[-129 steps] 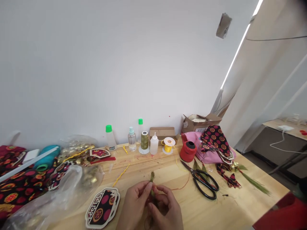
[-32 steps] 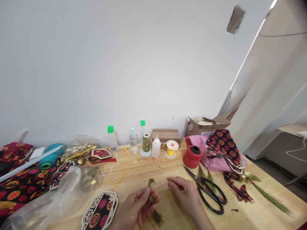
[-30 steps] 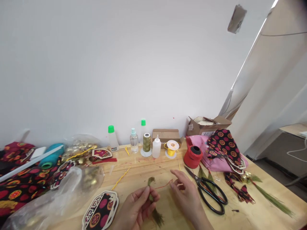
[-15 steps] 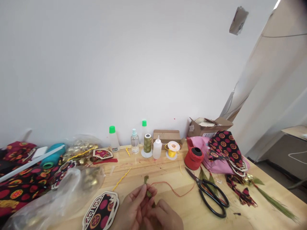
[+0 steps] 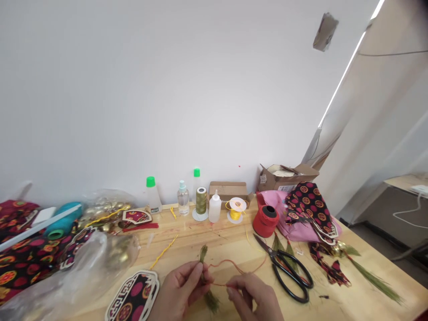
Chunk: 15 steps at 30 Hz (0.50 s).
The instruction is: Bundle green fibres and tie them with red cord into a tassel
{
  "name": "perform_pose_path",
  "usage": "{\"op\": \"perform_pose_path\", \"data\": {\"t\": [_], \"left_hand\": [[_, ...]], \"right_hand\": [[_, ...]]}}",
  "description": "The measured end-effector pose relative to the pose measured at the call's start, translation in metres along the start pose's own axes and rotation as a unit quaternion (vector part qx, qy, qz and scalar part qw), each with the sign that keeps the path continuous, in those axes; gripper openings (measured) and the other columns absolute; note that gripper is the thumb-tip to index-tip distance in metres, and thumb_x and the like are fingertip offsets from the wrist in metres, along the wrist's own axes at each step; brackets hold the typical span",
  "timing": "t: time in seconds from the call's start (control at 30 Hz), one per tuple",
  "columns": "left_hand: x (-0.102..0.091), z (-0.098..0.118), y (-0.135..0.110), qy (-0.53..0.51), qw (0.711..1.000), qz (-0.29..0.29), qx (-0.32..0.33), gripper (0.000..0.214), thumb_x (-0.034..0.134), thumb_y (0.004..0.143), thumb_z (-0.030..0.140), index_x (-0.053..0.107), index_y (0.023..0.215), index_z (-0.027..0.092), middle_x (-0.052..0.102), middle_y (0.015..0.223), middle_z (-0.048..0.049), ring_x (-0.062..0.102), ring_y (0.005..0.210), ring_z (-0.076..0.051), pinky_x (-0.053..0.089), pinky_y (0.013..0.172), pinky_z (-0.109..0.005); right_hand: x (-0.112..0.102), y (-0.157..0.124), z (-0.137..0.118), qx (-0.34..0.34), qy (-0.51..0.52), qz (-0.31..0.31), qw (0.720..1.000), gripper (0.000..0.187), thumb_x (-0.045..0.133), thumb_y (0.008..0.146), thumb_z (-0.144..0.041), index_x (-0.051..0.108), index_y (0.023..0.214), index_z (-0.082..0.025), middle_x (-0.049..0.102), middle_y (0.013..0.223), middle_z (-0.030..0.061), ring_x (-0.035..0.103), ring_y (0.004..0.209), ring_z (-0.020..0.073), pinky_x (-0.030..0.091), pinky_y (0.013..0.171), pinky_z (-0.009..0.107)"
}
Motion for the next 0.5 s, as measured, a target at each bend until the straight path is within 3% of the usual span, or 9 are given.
{"op": "perform_pose_path", "data": {"t": [0.07,0.17,0.3,0.5], "left_hand": [[0.002,0.001,-0.001,0.035,0.999,-0.007,0.011,0.025,0.071,0.051,0.035,0.065,0.06,0.012,0.062,0.055,-0.0026,0.057,0.058,-0.014,0.049,0.06,-0.023],[0.003,0.003,-0.003,0.063,0.998,-0.014,0.017,0.026,0.07,0.052,0.037,0.065,0.059,0.012,0.06,0.053,-0.0014,0.055,0.055,-0.013,0.048,0.055,-0.022],[0.002,0.004,-0.004,0.048,0.999,-0.01,0.014,0.027,0.069,0.053,0.038,0.065,0.06,0.012,0.06,0.055,-0.0016,0.053,0.054,-0.012,0.047,0.05,-0.019],[0.0,0.005,-0.003,0.025,1.0,-0.001,0.003,0.024,0.071,0.052,0.034,0.065,0.061,0.013,0.057,0.053,0.0001,0.051,0.052,-0.01,0.043,0.043,-0.014]], "right_hand": [[-0.007,0.013,-0.006,-0.041,0.004,-0.001,0.999,0.02,0.046,0.077,-0.028,0.057,0.063,-0.019,0.055,0.053,0.0001,0.047,0.046,0.0103,0.039,0.045,0.018],[-0.012,0.027,-0.01,-0.026,0.043,-0.033,0.998,0.015,0.045,0.078,-0.022,0.054,0.067,-0.018,0.058,0.064,0.0017,0.051,0.059,0.012,0.042,0.055,0.02],[-0.009,0.029,-0.006,0.066,0.145,-0.079,0.984,0.015,0.046,0.078,-0.026,0.055,0.071,-0.017,0.059,0.069,0.0023,0.054,0.067,0.0131,0.042,0.063,0.022],[0.001,0.018,0.012,0.204,0.314,-0.112,0.92,0.028,0.057,0.068,-0.042,0.058,0.062,-0.014,0.056,0.05,-0.0007,0.045,0.044,0.0071,0.036,0.044,0.017]]}}
Point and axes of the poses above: each hand's wrist, its own y-axis towards the middle knuckle, its own x-axis out of the palm, z = x × y, the point moved 1 cm from there along y, towards the middle knuckle
